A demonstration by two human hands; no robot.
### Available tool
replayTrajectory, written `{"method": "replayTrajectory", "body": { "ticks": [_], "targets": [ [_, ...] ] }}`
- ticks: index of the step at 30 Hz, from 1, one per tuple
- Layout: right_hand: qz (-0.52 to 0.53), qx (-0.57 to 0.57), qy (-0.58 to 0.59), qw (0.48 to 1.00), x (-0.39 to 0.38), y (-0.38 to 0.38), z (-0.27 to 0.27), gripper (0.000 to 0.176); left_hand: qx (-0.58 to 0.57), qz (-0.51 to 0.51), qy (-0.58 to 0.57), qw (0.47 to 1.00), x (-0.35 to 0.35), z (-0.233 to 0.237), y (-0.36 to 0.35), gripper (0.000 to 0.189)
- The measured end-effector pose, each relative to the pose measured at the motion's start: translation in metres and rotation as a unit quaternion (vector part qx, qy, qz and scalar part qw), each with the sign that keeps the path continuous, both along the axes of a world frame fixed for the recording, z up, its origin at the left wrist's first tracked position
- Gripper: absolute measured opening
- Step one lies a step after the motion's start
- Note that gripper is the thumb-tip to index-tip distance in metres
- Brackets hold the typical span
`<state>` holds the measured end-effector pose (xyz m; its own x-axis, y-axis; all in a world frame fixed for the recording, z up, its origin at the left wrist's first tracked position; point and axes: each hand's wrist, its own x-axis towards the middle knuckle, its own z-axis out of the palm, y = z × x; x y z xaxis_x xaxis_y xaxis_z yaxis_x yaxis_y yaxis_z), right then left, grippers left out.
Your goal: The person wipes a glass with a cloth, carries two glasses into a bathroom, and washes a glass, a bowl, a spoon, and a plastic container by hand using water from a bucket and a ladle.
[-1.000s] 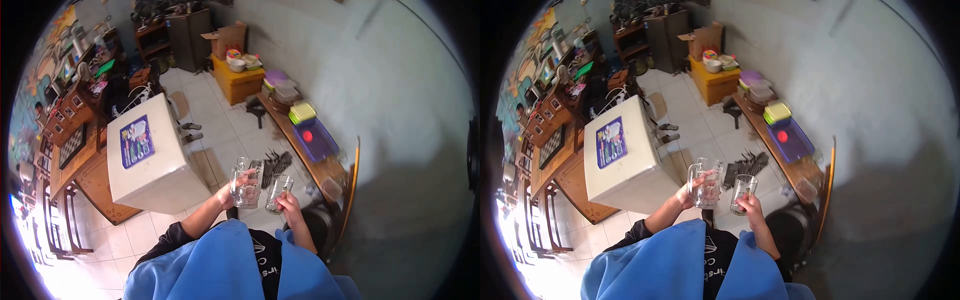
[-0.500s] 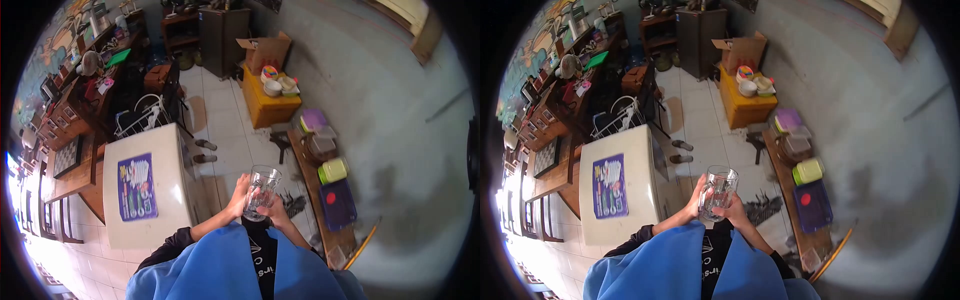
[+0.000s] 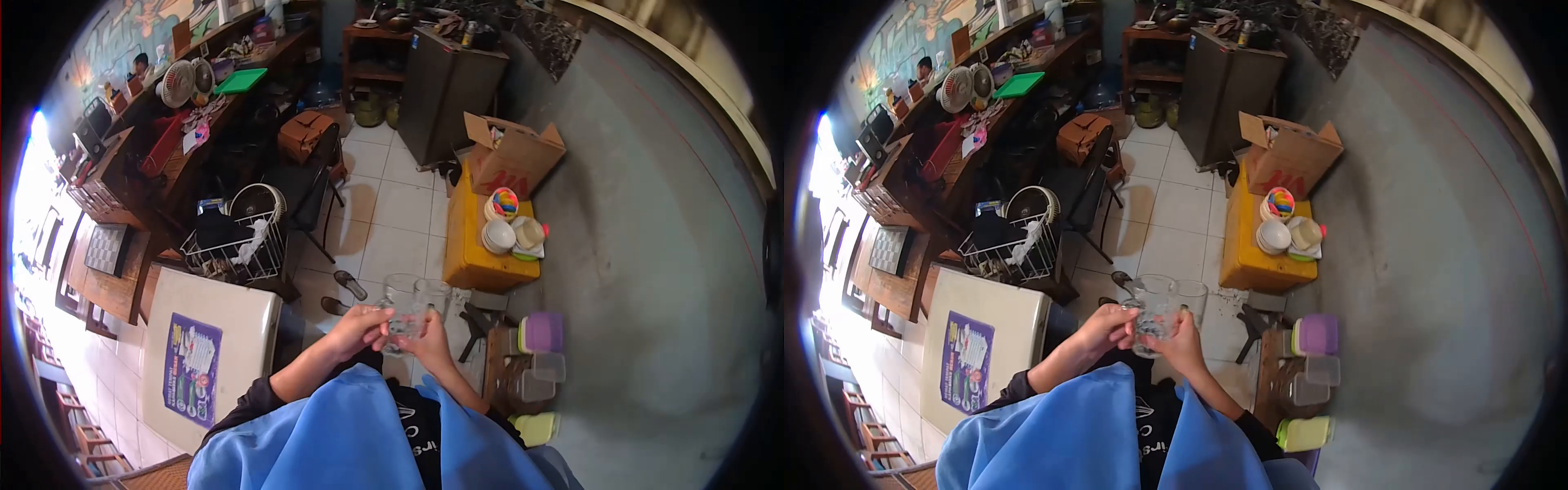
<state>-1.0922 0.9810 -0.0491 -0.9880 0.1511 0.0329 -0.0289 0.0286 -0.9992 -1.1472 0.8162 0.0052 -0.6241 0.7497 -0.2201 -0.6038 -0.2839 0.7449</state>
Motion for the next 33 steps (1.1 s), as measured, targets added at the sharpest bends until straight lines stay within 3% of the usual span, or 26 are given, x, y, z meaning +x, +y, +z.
{"method": "replayTrajectory", "body": {
  "ticks": [2,3,4,6,9,10,12,14,16,23,31,33],
  "targets": [
    [0.010,0.083,-0.008,0.996,-0.045,0.009,0.000,0.047,0.044,0.018,-0.056,0.997,-0.038,-0.001,0.006,0.028],
    [0.009,0.076,-0.005,0.997,-0.069,0.012,-0.002,0.032,0.060,0.049,-0.091,0.993,-0.058,-0.004,0.011,0.028],
    [0.016,0.077,-0.009,0.997,-0.091,0.019,-0.002,0.032,0.075,0.077,-0.130,0.986,-0.077,-0.010,0.013,0.027],
    [0.026,-0.092,-0.062,0.994,-0.139,0.037,0.006,0.021,0.124,0.048,-0.113,0.985,-0.119,-0.029,0.017,0.024],
    [0.052,-0.068,-0.061,0.995,-0.206,0.065,0.022,0.026,0.092,0.072,-0.054,0.992,-0.179,-0.021,0.034,0.042],
    [0.060,-0.063,-0.060,0.994,-0.223,0.070,0.028,0.027,0.090,0.068,-0.067,0.991,-0.196,-0.024,0.040,0.042],
    [0.046,-0.041,-0.059,0.996,-0.260,0.078,0.044,0.028,0.067,0.051,0.072,0.994,-0.240,-0.027,0.056,0.043],
    [0.034,-0.001,-0.032,0.999,-0.294,0.082,0.049,0.027,0.043,0.035,0.108,0.993,-0.280,-0.031,0.068,0.041],
    [0.006,-0.014,-0.059,0.998,-0.329,0.088,0.044,0.026,-0.052,0.077,0.158,0.983,-0.315,-0.016,0.082,0.040],
    [-0.017,0.031,-0.028,0.999,-0.454,0.101,0.038,0.024,-0.103,0.130,0.172,0.971,-0.429,-0.020,0.101,0.037],
    [0.083,-0.033,-0.066,0.994,-0.644,0.120,0.030,0.016,-0.116,0.240,0.145,0.953,-0.577,-0.043,0.131,0.037],
    [0.145,-0.006,-0.050,0.988,-0.689,0.123,0.034,0.015,-0.141,0.286,0.154,0.935,-0.608,-0.039,0.135,0.037]
  ]
}}
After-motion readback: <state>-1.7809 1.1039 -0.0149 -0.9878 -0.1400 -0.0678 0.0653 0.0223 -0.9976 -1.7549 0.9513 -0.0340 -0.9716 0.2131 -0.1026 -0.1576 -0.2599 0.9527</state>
